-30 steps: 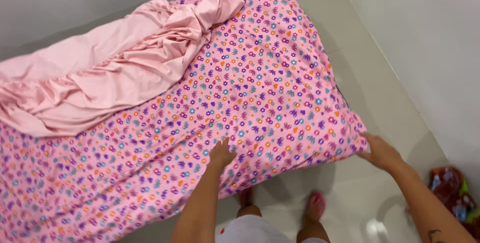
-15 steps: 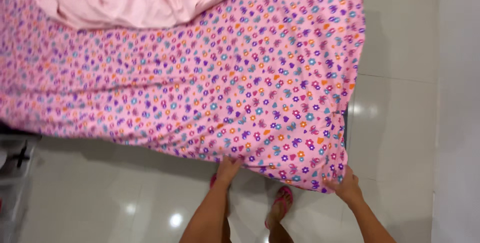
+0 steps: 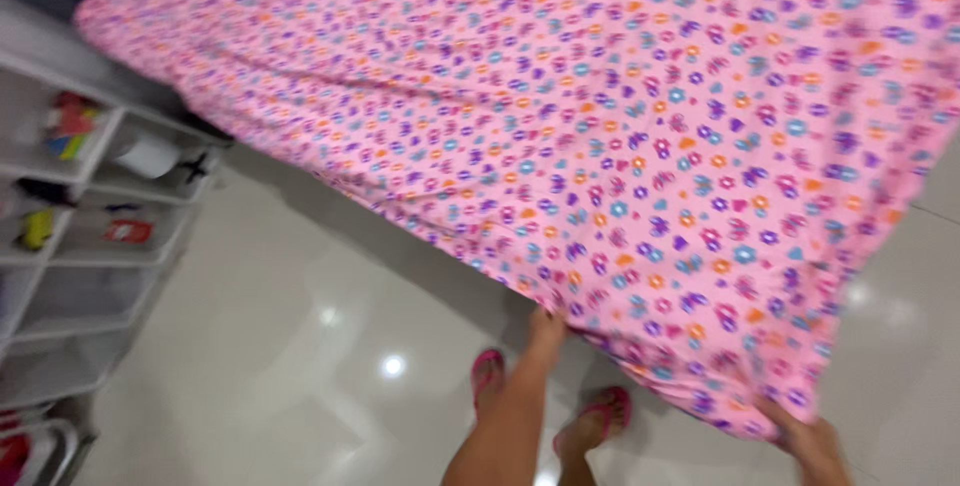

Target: The person straightens a pink floral fitted sheet on a bed, tucking the edges under the mattress and smoothing the surface. Then the person sweeps the tiled floor beside the bed with a broom.

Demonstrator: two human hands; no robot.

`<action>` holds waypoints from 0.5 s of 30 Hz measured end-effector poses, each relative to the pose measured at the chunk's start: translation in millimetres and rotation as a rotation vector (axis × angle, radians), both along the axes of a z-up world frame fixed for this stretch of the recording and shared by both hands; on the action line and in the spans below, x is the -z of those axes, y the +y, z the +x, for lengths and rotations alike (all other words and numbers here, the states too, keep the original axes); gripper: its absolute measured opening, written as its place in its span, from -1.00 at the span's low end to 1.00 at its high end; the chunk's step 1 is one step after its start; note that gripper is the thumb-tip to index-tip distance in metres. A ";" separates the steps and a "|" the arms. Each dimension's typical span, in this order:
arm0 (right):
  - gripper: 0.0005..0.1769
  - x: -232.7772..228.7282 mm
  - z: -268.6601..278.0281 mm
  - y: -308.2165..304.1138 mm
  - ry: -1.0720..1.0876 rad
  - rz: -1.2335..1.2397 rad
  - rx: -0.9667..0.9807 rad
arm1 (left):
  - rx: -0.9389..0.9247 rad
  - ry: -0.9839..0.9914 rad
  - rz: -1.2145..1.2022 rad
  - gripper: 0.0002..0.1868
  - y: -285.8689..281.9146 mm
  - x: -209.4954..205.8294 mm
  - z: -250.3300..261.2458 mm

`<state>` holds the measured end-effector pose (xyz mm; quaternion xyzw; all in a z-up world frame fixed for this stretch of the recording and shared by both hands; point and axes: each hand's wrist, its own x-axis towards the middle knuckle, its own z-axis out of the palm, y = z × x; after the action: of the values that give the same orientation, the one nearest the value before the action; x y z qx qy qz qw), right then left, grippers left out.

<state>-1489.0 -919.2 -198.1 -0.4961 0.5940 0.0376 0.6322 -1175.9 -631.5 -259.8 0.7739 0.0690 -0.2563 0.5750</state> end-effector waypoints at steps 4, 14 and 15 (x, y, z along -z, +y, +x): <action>-0.28 8.1 -14.1 -11.7 0.224 -0.242 -0.224 | -0.172 0.239 -0.107 -0.80 14.0 -8.9 -37.8; -0.22 -19.5 99.3 22.4 0.254 -1.283 -0.204 | -0.438 -0.207 0.192 -0.40 1.7 -15.8 43.3; -0.22 -25.8 115.9 34.2 0.106 -1.360 -0.295 | -0.461 -0.250 0.228 -0.39 2.9 -20.3 52.3</action>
<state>-1373.1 -885.0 -172.2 -0.8548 0.4421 -0.2331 0.1398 -1123.6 -628.7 -239.6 0.8230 0.2003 -0.0121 0.5314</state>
